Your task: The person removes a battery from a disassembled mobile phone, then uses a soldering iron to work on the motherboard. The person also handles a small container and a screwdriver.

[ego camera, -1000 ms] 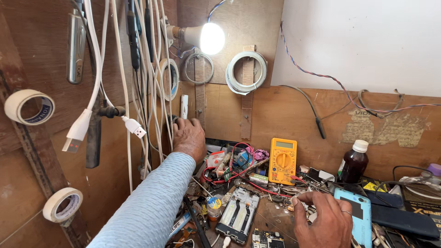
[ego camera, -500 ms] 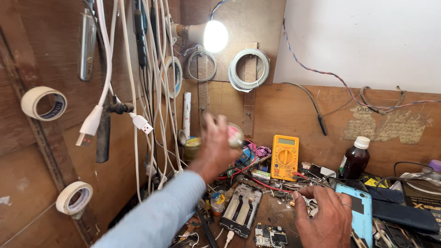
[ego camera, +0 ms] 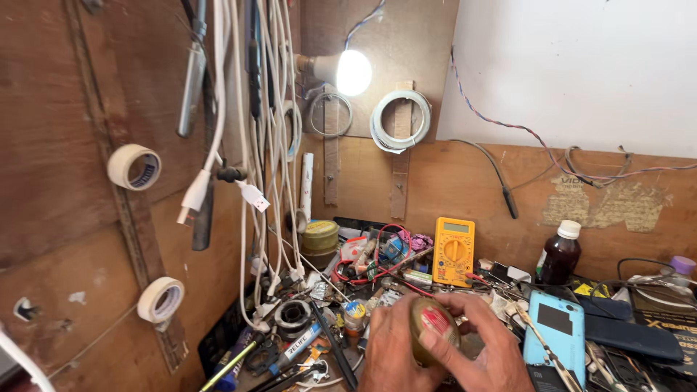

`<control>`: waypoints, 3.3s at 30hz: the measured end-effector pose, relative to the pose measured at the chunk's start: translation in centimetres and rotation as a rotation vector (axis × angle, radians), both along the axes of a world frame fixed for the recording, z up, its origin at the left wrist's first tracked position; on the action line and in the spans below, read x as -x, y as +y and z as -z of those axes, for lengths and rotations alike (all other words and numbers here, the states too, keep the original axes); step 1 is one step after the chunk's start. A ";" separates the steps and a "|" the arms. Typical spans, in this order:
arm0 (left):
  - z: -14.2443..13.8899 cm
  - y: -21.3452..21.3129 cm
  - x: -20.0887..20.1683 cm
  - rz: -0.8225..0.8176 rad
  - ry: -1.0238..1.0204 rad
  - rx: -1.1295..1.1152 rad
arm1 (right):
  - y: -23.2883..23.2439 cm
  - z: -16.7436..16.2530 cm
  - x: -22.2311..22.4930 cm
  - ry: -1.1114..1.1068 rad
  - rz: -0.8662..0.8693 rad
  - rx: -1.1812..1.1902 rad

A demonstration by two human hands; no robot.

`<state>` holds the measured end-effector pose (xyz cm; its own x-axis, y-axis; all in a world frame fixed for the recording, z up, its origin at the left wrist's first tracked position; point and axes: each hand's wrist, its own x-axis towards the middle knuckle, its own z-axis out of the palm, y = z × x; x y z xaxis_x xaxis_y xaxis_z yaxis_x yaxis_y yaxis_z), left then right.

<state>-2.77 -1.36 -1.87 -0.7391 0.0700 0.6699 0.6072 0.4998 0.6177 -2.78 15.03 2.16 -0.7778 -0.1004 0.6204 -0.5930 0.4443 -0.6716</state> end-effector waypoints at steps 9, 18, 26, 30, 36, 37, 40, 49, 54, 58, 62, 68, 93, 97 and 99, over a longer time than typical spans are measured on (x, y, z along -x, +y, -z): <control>1.8 -0.3 1.2 0.011 0.244 0.048 | 0.8 0.0 0.1 -0.253 -0.121 0.070; -0.4 -0.2 -1.3 0.068 0.038 -0.072 | 1.7 0.2 0.0 -0.414 -0.191 0.296; -2.7 0.1 -2.3 0.124 -0.112 -0.293 | 2.8 -0.4 0.3 -0.229 -0.075 0.561; -3.0 0.2 -2.4 0.204 -0.130 -0.381 | 2.3 -0.6 0.3 -0.096 -0.006 0.593; -3.0 0.4 -2.8 -0.063 0.114 -0.341 | 1.5 -0.7 -0.1 0.044 0.302 0.374; -3.2 0.2 -2.7 -0.119 0.193 -0.316 | 1.4 -0.7 -0.2 0.064 0.359 0.341; -3.9 -0.8 -2.6 -0.281 0.309 -0.296 | 1.6 -0.8 -0.5 0.114 0.485 0.183; -3.5 -1.8 -2.8 -0.378 0.226 -0.262 | 1.2 0.1 0.4 -0.025 0.542 -0.214; -3.3 -2.2 -2.2 -0.321 0.268 -0.211 | 0.6 -0.2 1.0 0.184 0.429 -0.254; -3.5 -2.3 -2.4 -0.296 0.233 -0.217 | 0.7 -0.5 0.0 0.342 0.458 -0.389; -3.4 -2.5 -2.7 -0.267 0.205 -0.174 | 3.0 -0.8 -1.9 0.283 0.565 -0.344; -2.7 -2.5 -2.7 -0.224 0.173 -0.192 | 10.7 -3.2 -5.3 0.133 0.756 -0.273; 1.6 -2.8 -1.2 -0.062 0.209 -0.186 | -15.9 -1.5 -6.0 0.671 -0.260 -0.656; 1.7 -3.0 -0.9 -0.034 0.221 -0.186 | -17.6 -0.1 -4.8 0.514 -0.368 -0.765; 1.6 -2.8 -1.0 -0.051 0.237 -0.220 | -18.6 0.4 -4.3 0.411 -0.505 -0.757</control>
